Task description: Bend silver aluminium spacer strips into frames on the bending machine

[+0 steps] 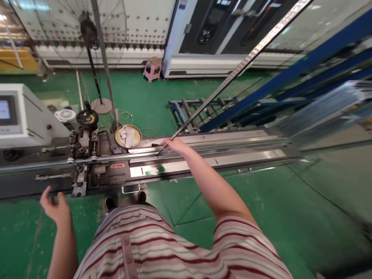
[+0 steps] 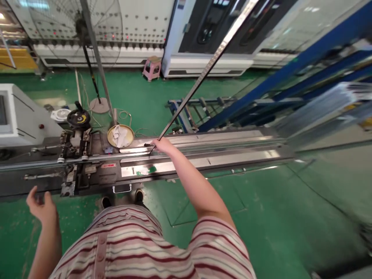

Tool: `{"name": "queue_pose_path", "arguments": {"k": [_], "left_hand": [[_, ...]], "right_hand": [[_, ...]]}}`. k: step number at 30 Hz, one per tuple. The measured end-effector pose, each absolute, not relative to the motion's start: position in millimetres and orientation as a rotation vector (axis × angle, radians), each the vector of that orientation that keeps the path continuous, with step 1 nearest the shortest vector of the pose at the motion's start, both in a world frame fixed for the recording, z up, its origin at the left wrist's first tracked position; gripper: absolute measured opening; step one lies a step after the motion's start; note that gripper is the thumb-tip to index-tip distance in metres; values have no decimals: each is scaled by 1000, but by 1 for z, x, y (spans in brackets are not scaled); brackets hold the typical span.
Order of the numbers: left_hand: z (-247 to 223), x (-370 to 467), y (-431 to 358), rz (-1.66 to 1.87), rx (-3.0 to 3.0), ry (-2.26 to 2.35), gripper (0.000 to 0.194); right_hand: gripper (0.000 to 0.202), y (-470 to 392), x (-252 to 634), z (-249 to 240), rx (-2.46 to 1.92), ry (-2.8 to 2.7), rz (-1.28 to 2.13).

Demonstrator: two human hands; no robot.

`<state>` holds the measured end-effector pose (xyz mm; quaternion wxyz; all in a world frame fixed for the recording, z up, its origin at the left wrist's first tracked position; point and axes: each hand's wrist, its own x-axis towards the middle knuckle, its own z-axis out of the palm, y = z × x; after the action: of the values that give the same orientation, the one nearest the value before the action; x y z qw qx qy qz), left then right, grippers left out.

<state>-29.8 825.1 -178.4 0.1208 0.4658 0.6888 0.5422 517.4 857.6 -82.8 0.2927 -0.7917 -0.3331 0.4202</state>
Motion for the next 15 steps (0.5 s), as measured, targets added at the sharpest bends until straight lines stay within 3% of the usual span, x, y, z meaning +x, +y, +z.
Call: {"name": "queue_pose_path", "arguments": {"k": [5,15], "left_hand": [[-211,-34,800,1654,1127,1987,50],[-225,-102,764,1717,1012,2006,35]], "right_hand": [[25,883,447,-93,-2048,-1085,1170],[25,929,294,-125,-1887,-1440,1198]]}}
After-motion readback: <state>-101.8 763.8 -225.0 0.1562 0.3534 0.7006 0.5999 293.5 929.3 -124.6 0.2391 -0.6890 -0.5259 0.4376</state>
